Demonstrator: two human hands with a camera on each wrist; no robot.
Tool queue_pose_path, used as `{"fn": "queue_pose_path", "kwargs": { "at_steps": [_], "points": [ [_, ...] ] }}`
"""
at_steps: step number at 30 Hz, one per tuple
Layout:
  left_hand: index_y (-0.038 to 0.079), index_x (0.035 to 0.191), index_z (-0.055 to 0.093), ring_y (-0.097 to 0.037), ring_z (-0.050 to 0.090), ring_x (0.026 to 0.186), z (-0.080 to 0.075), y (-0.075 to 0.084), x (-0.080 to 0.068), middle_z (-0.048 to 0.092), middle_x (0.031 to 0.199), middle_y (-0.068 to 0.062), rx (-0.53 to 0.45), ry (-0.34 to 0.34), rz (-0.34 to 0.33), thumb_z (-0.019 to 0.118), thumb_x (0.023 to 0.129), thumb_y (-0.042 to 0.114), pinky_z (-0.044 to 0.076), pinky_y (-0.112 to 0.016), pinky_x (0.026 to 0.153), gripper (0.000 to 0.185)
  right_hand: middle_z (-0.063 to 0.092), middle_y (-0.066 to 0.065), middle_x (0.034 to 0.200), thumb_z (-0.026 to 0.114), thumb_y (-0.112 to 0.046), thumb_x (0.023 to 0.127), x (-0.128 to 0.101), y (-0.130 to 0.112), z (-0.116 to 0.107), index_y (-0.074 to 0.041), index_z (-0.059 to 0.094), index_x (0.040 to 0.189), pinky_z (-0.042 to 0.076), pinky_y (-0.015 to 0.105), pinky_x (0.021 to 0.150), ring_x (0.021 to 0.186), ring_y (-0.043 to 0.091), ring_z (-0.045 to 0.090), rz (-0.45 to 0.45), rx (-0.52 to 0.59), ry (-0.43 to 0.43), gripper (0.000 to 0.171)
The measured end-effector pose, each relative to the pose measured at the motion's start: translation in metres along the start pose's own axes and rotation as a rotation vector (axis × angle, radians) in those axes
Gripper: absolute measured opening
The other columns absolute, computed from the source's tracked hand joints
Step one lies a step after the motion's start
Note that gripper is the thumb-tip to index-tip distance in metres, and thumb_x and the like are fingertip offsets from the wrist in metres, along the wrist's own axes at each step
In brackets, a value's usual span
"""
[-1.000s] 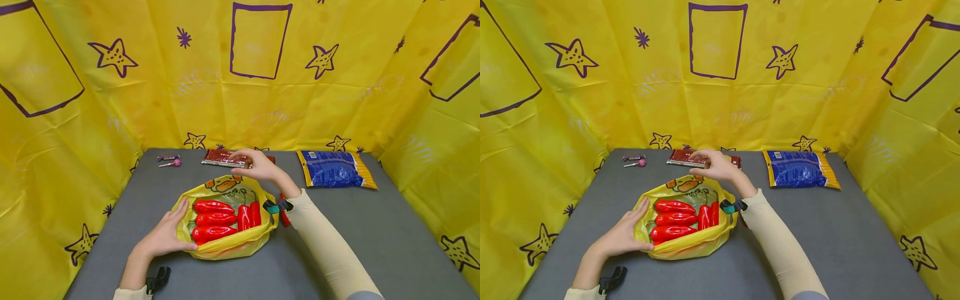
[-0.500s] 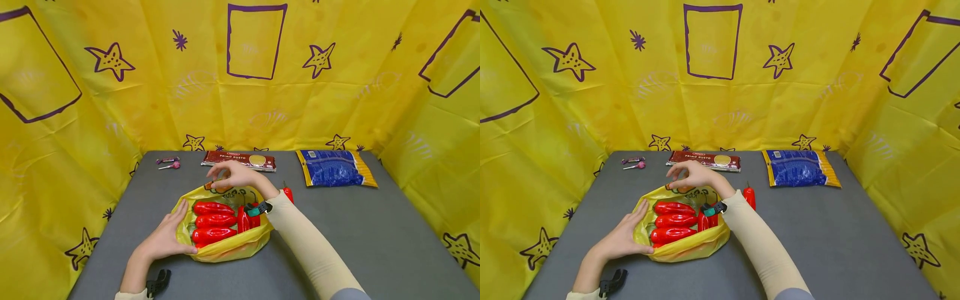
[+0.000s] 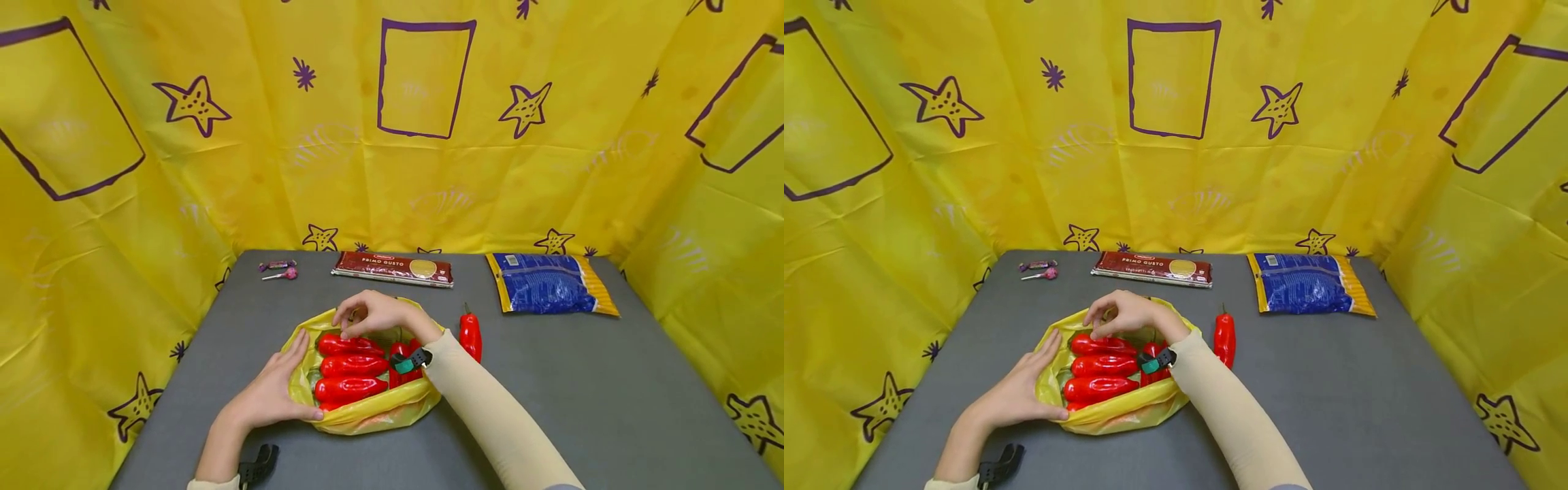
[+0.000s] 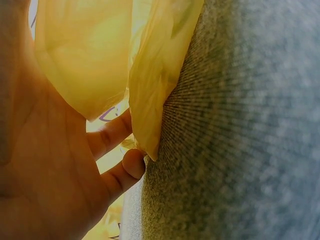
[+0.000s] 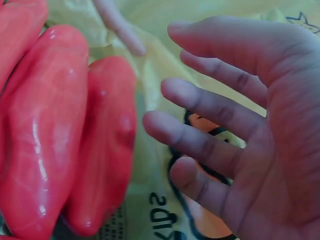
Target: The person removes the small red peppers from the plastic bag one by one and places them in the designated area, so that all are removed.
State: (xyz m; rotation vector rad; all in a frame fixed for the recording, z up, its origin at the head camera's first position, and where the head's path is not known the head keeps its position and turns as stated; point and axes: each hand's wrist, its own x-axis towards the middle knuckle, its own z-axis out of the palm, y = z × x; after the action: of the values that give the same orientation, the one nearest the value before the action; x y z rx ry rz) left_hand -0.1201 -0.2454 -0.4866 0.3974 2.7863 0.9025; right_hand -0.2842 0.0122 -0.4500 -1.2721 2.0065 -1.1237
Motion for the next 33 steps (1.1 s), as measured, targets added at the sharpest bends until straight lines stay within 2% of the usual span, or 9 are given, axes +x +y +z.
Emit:
{"fn": "queue_pose_path", "kwargs": {
  "at_steps": [4, 9, 14, 24, 33],
  "points": [
    [0.008, 0.171, 0.016, -0.044, 0.037, 0.142, 0.001, -0.001, 0.000, 0.013, 0.178, -0.013, -0.002, -0.003, -0.001, 0.090, 0.067, 0.071, 0.044, -0.068, 0.106, 0.142, 0.073, 0.002, 0.100, 0.081, -0.011, 0.094, 0.005, 0.007, 0.004, -0.003, 0.075, 0.120, 0.052, 0.022, 0.078, 0.086, 0.013, 0.065, -0.001, -0.028, 0.023, 0.028],
    [0.009, 0.171, 0.016, -0.039, 0.039, 0.140, 0.000, -0.002, 0.001, 0.013, 0.179, -0.012, 0.005, -0.002, -0.004, 0.089, 0.067, 0.072, 0.047, -0.064, 0.105, 0.142, 0.074, 0.004, 0.105, 0.081, -0.014, 0.094, 0.011, 0.011, 0.008, -0.007, 0.077, 0.121, 0.052, 0.022, 0.081, 0.090, 0.010, 0.064, 0.045, -0.053, 0.019, 0.028],
    [0.008, 0.171, 0.017, -0.035, 0.040, 0.136, 0.001, -0.002, 0.001, 0.014, 0.178, -0.013, 0.014, -0.001, 0.003, 0.089, 0.066, 0.073, 0.048, -0.059, 0.103, 0.143, 0.074, 0.003, 0.107, 0.081, -0.015, 0.094, 0.016, 0.012, 0.011, -0.010, 0.077, 0.122, 0.051, 0.022, 0.083, 0.091, 0.008, 0.063, 0.102, -0.071, -0.016, 0.030],
    [0.007, 0.170, 0.019, -0.038, 0.039, 0.138, 0.001, -0.002, 0.001, 0.015, 0.178, -0.013, 0.016, 0.000, 0.013, 0.089, 0.066, 0.073, 0.048, -0.061, 0.104, 0.142, 0.072, -0.003, 0.106, 0.083, -0.018, 0.092, 0.026, 0.016, 0.014, -0.013, 0.075, 0.129, 0.050, 0.022, 0.087, 0.098, 0.009, 0.062, 0.128, -0.153, -0.086, 0.037],
    [0.006, 0.170, 0.020, -0.034, 0.041, 0.135, 0.002, -0.002, -0.001, 0.016, 0.178, -0.013, 0.012, 0.012, 0.019, 0.090, 0.065, 0.072, 0.050, -0.056, 0.101, 0.142, 0.073, -0.001, 0.119, 0.087, -0.021, 0.090, 0.031, 0.008, 0.018, -0.014, 0.073, 0.134, 0.051, 0.020, 0.092, 0.106, 0.009, 0.063, 0.095, -0.269, -0.160, 0.047]
  ]
}}
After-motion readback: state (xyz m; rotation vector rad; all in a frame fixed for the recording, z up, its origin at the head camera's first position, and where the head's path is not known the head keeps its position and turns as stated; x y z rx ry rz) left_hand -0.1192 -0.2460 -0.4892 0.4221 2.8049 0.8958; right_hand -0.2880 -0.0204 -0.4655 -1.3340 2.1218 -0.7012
